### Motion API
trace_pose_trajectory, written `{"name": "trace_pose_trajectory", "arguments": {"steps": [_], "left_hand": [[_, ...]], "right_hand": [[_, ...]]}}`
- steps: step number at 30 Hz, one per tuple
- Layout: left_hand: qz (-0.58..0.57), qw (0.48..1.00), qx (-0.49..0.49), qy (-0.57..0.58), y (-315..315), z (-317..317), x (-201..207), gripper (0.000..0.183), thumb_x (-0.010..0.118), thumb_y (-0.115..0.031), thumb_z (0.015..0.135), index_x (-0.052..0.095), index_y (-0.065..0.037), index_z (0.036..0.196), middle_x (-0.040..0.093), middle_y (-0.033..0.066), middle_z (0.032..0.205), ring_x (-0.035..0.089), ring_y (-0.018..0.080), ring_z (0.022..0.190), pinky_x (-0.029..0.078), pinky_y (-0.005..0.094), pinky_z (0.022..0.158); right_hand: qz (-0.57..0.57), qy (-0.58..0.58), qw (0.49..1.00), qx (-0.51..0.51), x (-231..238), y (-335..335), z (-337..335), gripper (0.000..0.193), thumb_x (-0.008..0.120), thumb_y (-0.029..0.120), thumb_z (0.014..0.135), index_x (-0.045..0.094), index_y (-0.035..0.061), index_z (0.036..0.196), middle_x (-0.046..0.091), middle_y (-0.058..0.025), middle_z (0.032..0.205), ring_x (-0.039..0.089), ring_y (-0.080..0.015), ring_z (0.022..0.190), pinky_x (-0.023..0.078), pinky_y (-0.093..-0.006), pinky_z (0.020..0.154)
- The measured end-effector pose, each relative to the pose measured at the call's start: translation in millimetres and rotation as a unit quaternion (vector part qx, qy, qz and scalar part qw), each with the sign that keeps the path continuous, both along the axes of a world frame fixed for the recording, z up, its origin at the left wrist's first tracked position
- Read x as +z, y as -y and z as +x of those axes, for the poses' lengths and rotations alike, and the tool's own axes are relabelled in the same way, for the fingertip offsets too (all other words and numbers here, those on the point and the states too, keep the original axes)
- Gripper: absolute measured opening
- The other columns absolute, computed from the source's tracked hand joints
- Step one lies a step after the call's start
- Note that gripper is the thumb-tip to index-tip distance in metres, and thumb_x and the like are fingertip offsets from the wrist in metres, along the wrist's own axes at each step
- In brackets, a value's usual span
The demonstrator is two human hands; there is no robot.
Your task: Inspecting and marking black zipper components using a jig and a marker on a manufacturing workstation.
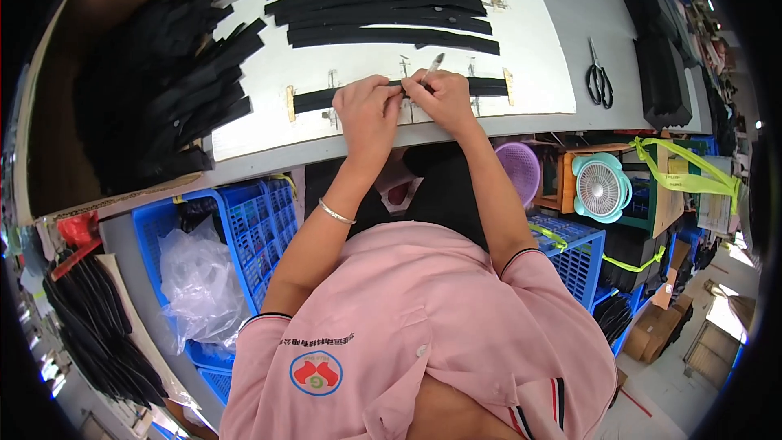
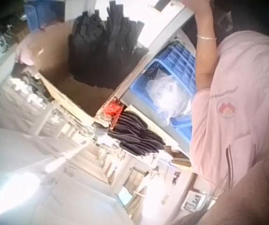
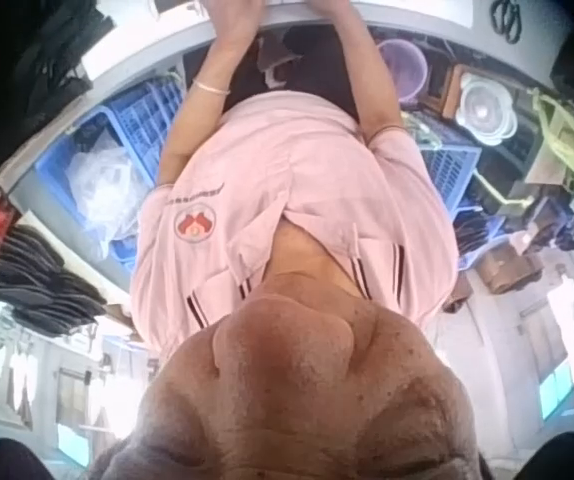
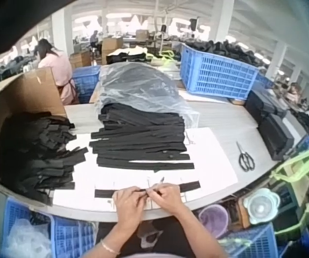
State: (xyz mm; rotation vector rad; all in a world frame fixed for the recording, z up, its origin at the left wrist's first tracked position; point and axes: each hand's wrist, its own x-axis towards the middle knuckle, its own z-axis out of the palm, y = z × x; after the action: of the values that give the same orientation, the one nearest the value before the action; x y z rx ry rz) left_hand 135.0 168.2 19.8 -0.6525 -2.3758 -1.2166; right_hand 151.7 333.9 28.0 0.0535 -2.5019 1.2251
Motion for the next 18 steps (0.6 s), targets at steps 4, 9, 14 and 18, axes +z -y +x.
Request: {"name": "trace_pose_trajectory", "arguments": {"steps": [4,9,14,18], "left_hand": [[-0.016,1.0,0.001,-0.008,2,1,-1,0.011,0.079,-0.009,0.081,0.077,-0.007,0.092,0.07,0.0025,0.105,0.061,0.0237,0.105,0.038,0.0416,0.1],[-0.036,0.999,-0.002,-0.005,-4,5,1,0.011,0.076,-0.006,0.083,0.077,-0.008,0.094,0.07,0.0033,0.106,0.06,0.0245,0.106,0.037,0.0419,0.101],[-0.035,0.999,-0.025,-0.023,-36,7,5,0.012,0.073,-0.005,0.085,0.076,-0.007,0.096,0.069,0.0041,0.106,0.06,0.0254,0.107,0.038,0.0424,0.101],[0.0,0.995,-0.102,-0.007,-77,9,7,0.015,0.076,-0.011,0.086,0.076,-0.008,0.1,0.071,0.0047,0.11,0.061,0.0265,0.109,0.04,0.0416,0.1]], "right_hand": [[-0.206,0.033,0.975,-0.077,14,-23,16,0.022,0.07,0.02,0.096,0.077,0.0028,0.085,0.071,-0.0015,0.066,0.06,-0.0058,0.059,0.044,-0.0241,0.054],[-0.203,0.02,0.962,-0.179,1,-86,23,0.023,0.07,0.021,0.099,0.075,0.0005,0.088,0.066,0.0018,0.069,0.051,-0.0024,0.062,0.039,-0.0216,0.055],[-0.151,0.031,0.977,-0.147,-9,-94,22,0.025,0.07,0.022,0.098,0.075,-0.0008,0.09,0.066,0.0006,0.068,0.051,-0.0045,0.061,0.04,-0.024,0.056],[-0.142,0.032,0.977,-0.153,-8,-91,22,0.026,0.07,0.025,0.098,0.075,0.0,0.091,0.065,-0.0031,0.065,0.053,-0.0069,0.059,0.042,-0.0265,0.055]]}}
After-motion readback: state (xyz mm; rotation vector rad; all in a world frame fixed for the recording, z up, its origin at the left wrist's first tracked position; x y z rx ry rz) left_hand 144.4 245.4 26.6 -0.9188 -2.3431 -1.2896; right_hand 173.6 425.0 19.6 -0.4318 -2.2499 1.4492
